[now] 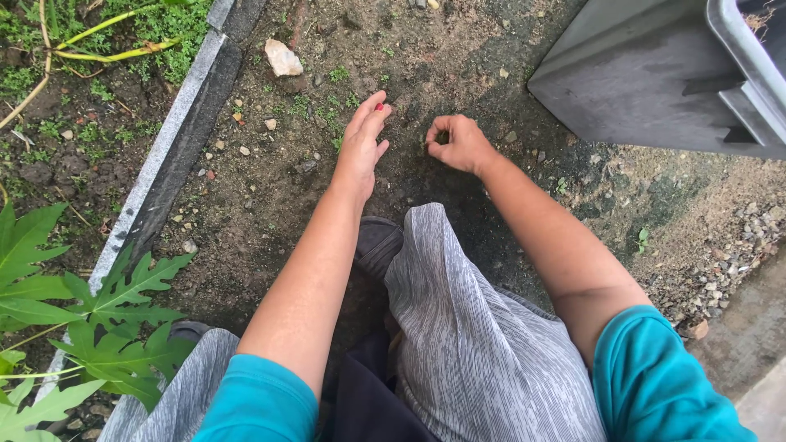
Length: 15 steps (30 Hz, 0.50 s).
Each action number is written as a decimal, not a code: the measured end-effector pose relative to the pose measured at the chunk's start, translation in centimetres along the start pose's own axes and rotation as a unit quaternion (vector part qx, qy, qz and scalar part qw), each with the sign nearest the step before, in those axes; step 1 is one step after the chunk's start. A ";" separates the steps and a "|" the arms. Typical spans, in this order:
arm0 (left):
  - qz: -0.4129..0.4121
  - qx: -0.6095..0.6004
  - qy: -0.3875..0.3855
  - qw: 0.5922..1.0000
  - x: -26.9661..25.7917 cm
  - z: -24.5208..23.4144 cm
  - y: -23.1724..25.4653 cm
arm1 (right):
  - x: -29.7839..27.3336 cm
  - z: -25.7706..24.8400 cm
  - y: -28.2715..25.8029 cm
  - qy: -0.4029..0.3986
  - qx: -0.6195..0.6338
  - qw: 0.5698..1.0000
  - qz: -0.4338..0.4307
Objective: The person is pulling weeds and cleaning a garden bed by hand.
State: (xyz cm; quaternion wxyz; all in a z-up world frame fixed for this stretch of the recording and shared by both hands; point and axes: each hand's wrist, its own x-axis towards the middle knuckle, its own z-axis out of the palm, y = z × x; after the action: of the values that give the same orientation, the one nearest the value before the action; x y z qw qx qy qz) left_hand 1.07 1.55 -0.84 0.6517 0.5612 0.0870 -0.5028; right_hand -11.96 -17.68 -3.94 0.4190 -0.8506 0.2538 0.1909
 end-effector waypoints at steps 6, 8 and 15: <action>0.012 -0.034 0.016 0.999 0.5 -1.4 -0.7 | 0.6 -3.1 -3.5 0.050 0.066 0.993 -0.082; 0.010 -0.027 0.014 0.999 0.3 -1.3 0.2 | -1.2 -8.0 -9.4 0.135 0.014 0.975 -0.176; 0.050 -0.066 0.006 0.997 0.5 -2.6 3.2 | -6.2 -19.0 -16.6 0.441 -0.335 0.786 -0.276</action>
State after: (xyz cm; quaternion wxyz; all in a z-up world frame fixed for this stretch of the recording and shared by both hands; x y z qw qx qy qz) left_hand 4.89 3.01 -0.09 0.7112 0.5232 0.0960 -0.4596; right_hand -4.94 -22.80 20.55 -0.0152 -0.9630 0.0851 -0.2553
